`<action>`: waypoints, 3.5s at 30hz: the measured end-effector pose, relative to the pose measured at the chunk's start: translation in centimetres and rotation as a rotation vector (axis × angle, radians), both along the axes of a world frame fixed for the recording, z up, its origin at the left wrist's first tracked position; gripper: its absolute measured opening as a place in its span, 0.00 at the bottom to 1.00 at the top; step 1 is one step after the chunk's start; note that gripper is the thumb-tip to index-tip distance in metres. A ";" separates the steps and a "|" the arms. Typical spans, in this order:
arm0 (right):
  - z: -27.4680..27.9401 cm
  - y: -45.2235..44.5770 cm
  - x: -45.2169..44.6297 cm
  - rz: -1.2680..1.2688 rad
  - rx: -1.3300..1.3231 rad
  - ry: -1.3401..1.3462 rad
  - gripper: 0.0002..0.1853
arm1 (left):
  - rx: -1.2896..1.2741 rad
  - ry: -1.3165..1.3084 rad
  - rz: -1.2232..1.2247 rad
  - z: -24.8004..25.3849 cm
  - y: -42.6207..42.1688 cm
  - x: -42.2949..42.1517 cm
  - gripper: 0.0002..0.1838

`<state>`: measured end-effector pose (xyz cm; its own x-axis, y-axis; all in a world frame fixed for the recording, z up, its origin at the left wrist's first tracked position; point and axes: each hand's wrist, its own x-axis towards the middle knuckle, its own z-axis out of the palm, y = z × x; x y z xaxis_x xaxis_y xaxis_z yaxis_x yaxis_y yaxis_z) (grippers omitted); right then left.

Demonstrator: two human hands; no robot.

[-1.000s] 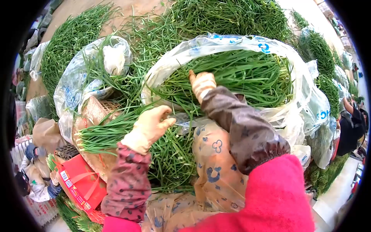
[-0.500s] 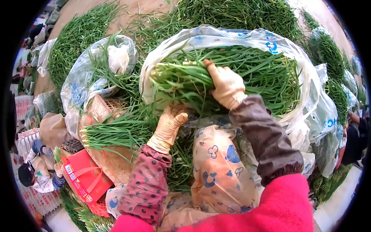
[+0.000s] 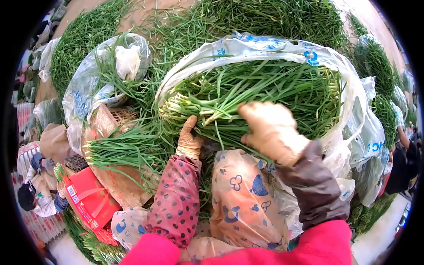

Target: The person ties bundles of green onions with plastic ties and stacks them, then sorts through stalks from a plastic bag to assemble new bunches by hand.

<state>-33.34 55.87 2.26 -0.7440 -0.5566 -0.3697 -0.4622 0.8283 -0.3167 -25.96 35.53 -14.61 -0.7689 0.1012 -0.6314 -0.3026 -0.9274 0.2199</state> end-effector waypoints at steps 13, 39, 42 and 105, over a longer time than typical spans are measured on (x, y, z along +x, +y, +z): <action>-6.0 -5.1 -1.8 0.444 -0.200 0.210 0.17 | 0.106 -0.012 0.039 -0.6 -0.2 1.3 0.26; -3.6 -6.1 -4.1 -0.613 -0.734 -0.565 0.27 | -1.213 0.384 -0.980 9.9 4.9 -3.1 0.40; -4.6 -3.4 -5.2 -0.775 -0.941 -0.372 0.25 | -1.370 0.529 -0.909 10.7 4.7 -2.8 0.29; 9.3 -16.0 21.0 -0.052 -1.383 -0.351 0.31 | -0.198 0.389 0.609 27.1 -10.8 20.6 0.22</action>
<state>-12.38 39.86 11.52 -0.7593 -0.5908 0.2728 -0.1712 -0.2231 -0.9596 -5.34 24.78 12.49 -0.8241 -0.5010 -0.2642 0.3854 -0.8378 0.3868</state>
